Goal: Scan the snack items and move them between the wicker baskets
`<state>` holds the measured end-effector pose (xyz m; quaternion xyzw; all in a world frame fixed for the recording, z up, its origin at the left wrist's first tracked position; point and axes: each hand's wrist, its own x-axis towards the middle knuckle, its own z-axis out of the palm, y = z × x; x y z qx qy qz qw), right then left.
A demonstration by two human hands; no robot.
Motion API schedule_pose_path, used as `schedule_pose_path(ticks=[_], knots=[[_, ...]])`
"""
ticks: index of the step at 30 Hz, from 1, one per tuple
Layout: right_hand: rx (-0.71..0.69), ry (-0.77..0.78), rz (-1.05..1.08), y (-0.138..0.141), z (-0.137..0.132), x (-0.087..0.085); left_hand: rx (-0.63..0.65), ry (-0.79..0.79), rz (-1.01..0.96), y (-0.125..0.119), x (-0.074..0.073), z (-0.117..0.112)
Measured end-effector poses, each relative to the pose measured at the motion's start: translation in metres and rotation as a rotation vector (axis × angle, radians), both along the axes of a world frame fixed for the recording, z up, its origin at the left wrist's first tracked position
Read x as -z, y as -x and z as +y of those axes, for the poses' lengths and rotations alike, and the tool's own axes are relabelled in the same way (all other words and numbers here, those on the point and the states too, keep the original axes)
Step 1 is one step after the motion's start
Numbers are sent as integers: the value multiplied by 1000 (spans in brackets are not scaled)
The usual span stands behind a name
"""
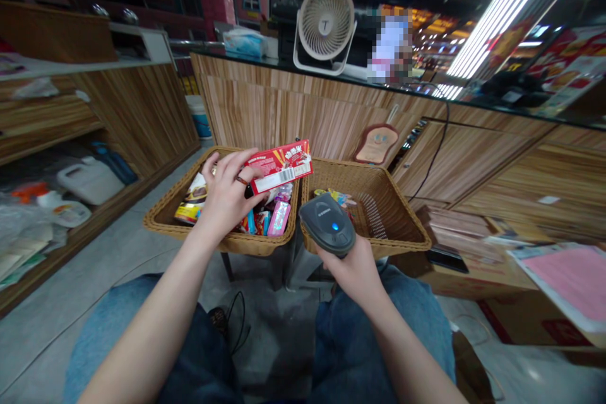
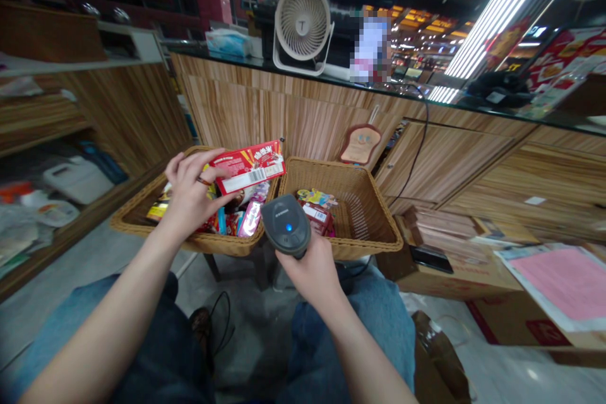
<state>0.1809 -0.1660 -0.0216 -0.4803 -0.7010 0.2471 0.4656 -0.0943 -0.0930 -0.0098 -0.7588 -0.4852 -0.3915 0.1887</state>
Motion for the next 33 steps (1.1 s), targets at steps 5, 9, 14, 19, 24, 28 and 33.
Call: schedule_pose_path(ticks=[5, 9, 14, 19, 24, 28, 33], knots=[[9, 17, 1, -2, -1, 1, -13, 22, -7, -4, -5, -1], [24, 29, 13, -4, -1, 2, 12, 11, 1, -9, -3, 1], [43, 24, 16, -8, -3, 0, 115, 25, 58, -37, 3, 4], [57, 6, 18, -12, -4, -2, 272, 90, 149, -83, 8, 5], [52, 8, 38, -11, -2, -1, 194, 159, 130, -98, 10, 8], [45, 7, 38, -9, -2, -1, 101, 181, 95, -85, 11, 8], [39, 7, 30, -5, -2, 0, -107, 208, -6, -47, 11, 7]])
